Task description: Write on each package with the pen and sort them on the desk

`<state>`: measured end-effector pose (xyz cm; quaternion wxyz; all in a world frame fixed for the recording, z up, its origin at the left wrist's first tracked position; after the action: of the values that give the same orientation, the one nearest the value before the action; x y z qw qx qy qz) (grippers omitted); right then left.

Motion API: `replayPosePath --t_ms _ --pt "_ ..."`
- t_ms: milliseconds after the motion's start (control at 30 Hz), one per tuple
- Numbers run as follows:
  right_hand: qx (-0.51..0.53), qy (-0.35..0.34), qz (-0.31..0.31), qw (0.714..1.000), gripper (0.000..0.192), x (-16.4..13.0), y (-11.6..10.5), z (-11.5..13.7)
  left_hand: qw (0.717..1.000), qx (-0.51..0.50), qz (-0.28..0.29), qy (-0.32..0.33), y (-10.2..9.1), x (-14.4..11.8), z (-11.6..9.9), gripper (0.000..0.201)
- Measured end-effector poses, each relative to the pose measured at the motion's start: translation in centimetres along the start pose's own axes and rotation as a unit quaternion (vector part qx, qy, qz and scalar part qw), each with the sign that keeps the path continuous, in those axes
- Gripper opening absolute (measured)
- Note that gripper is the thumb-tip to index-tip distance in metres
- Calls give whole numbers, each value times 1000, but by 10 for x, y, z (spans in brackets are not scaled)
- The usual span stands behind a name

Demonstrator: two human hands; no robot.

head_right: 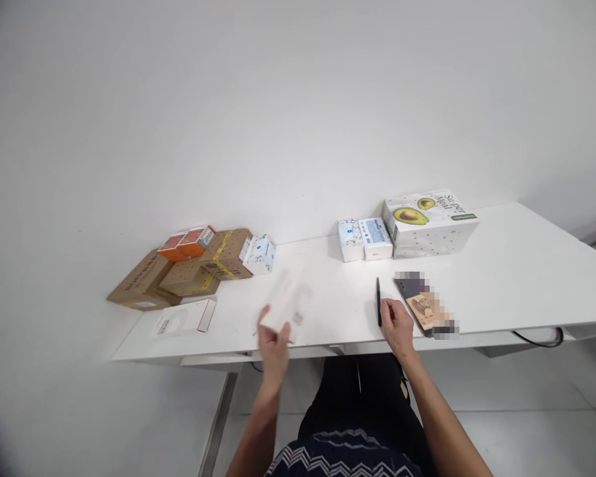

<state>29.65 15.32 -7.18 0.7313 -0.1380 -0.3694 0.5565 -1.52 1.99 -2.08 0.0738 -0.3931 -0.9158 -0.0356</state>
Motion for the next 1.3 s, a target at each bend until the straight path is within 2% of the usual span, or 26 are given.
replayPosePath --t_ms 67,133,167,233,467,533,700,800,867,967,1100,1167,1300 --pt "-3 -1 2 1000 33 0 0 0 995 -68 59 -41 48 -18 26 66" --pt "-5 -1 4 1000 33 1 0 0 983 -111 123 -77 84 -33 47 64" --pt "-6 -1 5 1000 32 1 1 0 979 -119 144 -81 94 -38 52 63" --pt "-8 -1 7 1000 31 2 3 -1 977 -113 165 -75 103 -44 58 63" --pt "-6 -2 14 1000 29 2 8 -4 984 -15 178 -6 91 -48 52 68" --pt "-6 0 13 1000 30 1 7 -4 986 -23 167 -14 88 -44 53 68" --pt "-7 -4 11 1000 32 1 5 -2 978 -101 130 -128 77 -18 65 79" --pt "-7 -3 10 1000 32 1 4 -2 958 -131 150 -207 73 -3 79 79" --pt "-5 -1 10 1000 30 1 4 -2 950 -119 170 -232 70 3 87 81" --pt "-5 -1 7 1000 28 0 4 -2 963 -36 185 -194 63 13 88 78" --pt "-12 -1 -7 1000 26 0 1 -1 975 107 167 -104 51 23 77 60" --pt "-14 -2 -14 1000 26 0 0 -1 976 129 156 -85 46 24 73 54" --pt "-16 -4 -18 1000 27 1 -1 0 978 115 150 -90 41 21 72 51"
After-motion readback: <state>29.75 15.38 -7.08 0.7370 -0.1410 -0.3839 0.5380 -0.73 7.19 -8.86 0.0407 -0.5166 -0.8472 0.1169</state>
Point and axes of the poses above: each hand's wrist, its own x-axis towards the middle knuckle, its own y-axis out of the palm, z = x × y, the point moved 9 cm from there along x, towards the middle knuckle, and after that the axes turned 15 degrees about -x, right-handed, at the moved point
